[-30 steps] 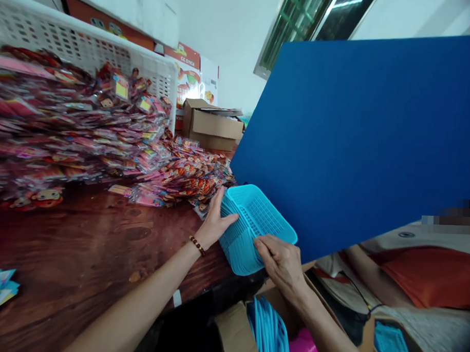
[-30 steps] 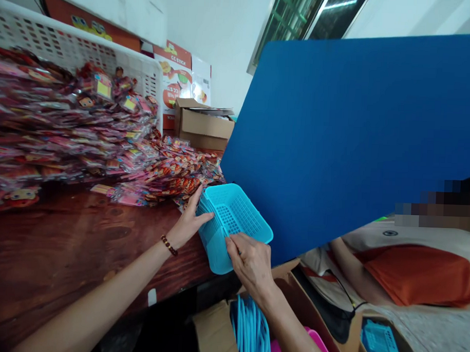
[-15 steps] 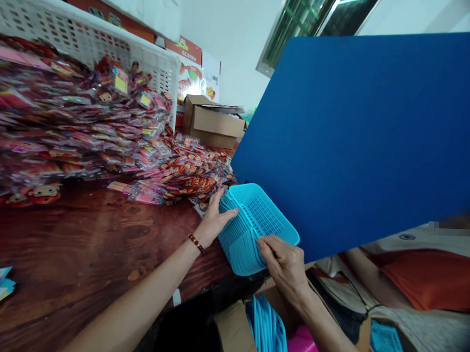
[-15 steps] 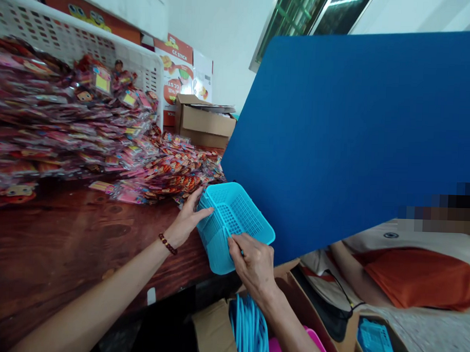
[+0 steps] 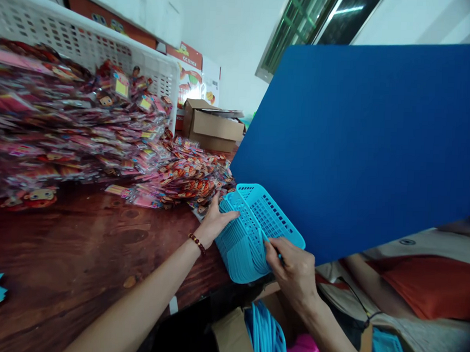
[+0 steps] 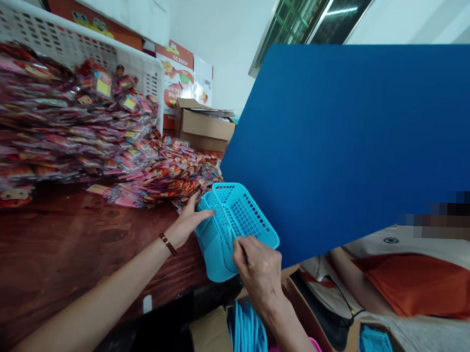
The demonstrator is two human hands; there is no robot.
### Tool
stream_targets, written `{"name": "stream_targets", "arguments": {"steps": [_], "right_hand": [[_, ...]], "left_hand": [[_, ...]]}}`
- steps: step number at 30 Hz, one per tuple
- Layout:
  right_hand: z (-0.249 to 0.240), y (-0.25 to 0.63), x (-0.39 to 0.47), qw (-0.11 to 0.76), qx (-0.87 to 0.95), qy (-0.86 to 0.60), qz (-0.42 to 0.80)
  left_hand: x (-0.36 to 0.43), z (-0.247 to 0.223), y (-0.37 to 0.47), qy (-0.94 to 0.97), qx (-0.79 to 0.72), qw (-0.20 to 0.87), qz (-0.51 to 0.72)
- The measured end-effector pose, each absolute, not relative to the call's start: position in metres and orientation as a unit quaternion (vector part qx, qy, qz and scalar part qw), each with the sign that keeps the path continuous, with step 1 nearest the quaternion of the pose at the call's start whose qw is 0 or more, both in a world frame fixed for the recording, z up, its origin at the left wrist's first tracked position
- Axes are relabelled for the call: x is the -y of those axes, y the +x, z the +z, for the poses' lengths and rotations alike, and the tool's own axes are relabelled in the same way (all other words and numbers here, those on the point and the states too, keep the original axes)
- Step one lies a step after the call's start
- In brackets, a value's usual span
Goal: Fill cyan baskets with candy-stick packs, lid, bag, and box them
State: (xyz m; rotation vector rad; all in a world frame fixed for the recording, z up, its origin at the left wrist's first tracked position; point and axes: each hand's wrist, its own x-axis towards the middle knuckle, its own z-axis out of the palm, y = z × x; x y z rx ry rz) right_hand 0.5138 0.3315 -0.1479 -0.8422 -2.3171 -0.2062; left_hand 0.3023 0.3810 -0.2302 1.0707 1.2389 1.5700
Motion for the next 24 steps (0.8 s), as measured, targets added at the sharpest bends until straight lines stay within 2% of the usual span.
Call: {"name": "stream_targets", "arguments": {"steps": [5, 7, 14, 20, 24], "right_hand": [[-0.14, 0.514, -0.33, 0.222, 0.921, -0.315, -0.048], [-0.139, 0.512, -0.329, 0.202, 0.924, -0.316, -0.073], [-0.139, 0.504, -0.324, 0.234, 0.893, -0.32, -0.212], [-0.137, 0.498, -0.319, 0.268, 0.866, -0.34, -0.25], [-0.14, 0.496, -0.321, 0.251, 0.878, -0.325, -0.247]], "left_hand": [[-0.383, -0.225, 0.293, 0.471, -0.463, 0.431, 0.615], [-0.384, -0.223, 0.289, 0.485, -0.451, 0.43, 0.614], [-0.388, -0.214, 0.279, 0.51, -0.399, 0.478, 0.594], [-0.385, -0.209, 0.277, 0.49, -0.366, 0.516, 0.6], [-0.387, -0.211, 0.27, 0.471, -0.369, 0.543, 0.589]]}}
